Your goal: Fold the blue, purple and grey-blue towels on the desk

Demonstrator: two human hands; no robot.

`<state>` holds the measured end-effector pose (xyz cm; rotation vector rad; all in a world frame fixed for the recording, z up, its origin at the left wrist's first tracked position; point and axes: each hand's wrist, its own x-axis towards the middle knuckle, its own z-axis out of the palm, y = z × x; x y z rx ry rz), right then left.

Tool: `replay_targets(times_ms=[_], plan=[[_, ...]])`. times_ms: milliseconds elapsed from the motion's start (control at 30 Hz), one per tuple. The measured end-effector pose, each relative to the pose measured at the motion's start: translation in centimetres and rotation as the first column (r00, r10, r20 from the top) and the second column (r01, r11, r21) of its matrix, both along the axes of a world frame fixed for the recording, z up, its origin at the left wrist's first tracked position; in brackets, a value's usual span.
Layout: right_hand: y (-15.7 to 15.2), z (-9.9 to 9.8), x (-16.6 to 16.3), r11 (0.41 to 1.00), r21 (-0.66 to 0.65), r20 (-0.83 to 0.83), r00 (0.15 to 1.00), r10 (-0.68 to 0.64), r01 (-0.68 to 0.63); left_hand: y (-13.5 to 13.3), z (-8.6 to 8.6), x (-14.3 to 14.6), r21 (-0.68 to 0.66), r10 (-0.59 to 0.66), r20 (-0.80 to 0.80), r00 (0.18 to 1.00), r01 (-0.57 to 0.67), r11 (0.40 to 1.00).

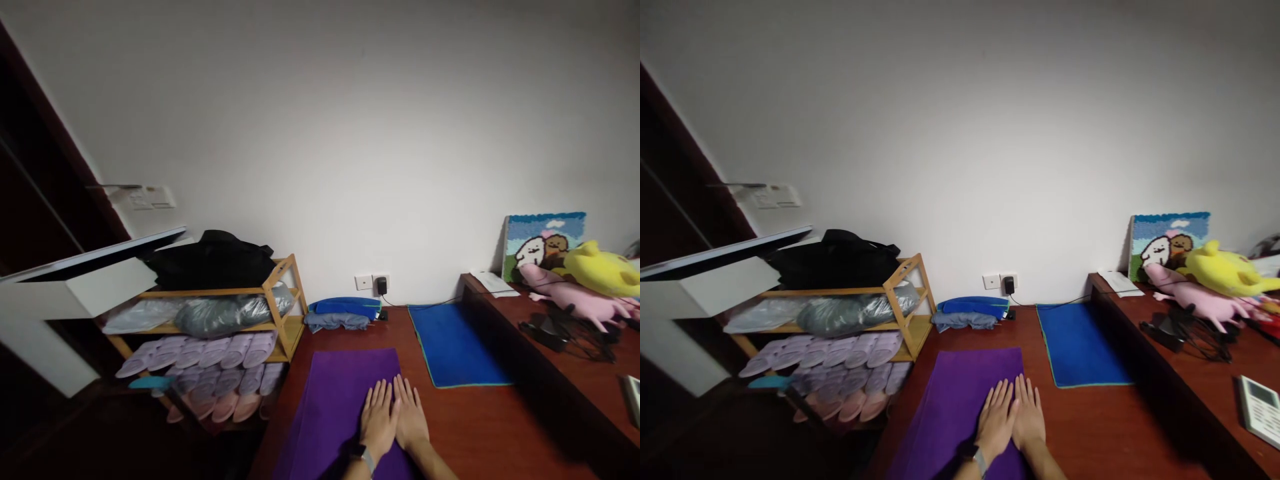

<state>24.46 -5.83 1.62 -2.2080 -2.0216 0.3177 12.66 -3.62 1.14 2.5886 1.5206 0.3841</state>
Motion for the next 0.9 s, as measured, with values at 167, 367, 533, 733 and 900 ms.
replay_targets(times_ms=[167, 367, 533, 733, 900], plan=[[0.1, -0.3, 0.0, 0.998, 0.02, -0.051, 0.997, -0.051, 0.052, -0.3, 0.3, -7.5, -0.046, 0.158, -0.088, 0.984, -0.162, 0.986], [0.4, -0.5, -0.1, 0.998, -0.012, -0.01, 0.998, -0.06, 0.06, -0.6, -0.1, -19.6, 0.026, 0.441, -0.185, 0.878, -0.444, 0.895], [-0.6, 0.8, -0.5, 0.997, -0.018, -0.013, 0.997, -0.07, 0.069, -0.8, -0.9, -21.0, 0.079, 0.446, -0.154, 0.882, -0.439, 0.895], [-5.8, -0.8, -1.5, 0.995, 0.064, -0.096, 0.993, -0.074, 0.08, -1.4, -0.1, -19.7, 0.211, 0.398, -0.053, 0.916, -0.379, 0.901], [-7.7, -1.2, -1.8, 0.995, 0.063, -0.114, 0.991, -0.066, 0.074, -4.3, 0.2, -10.8, 0.179, 0.105, -0.023, 0.994, -0.099, 0.979]])
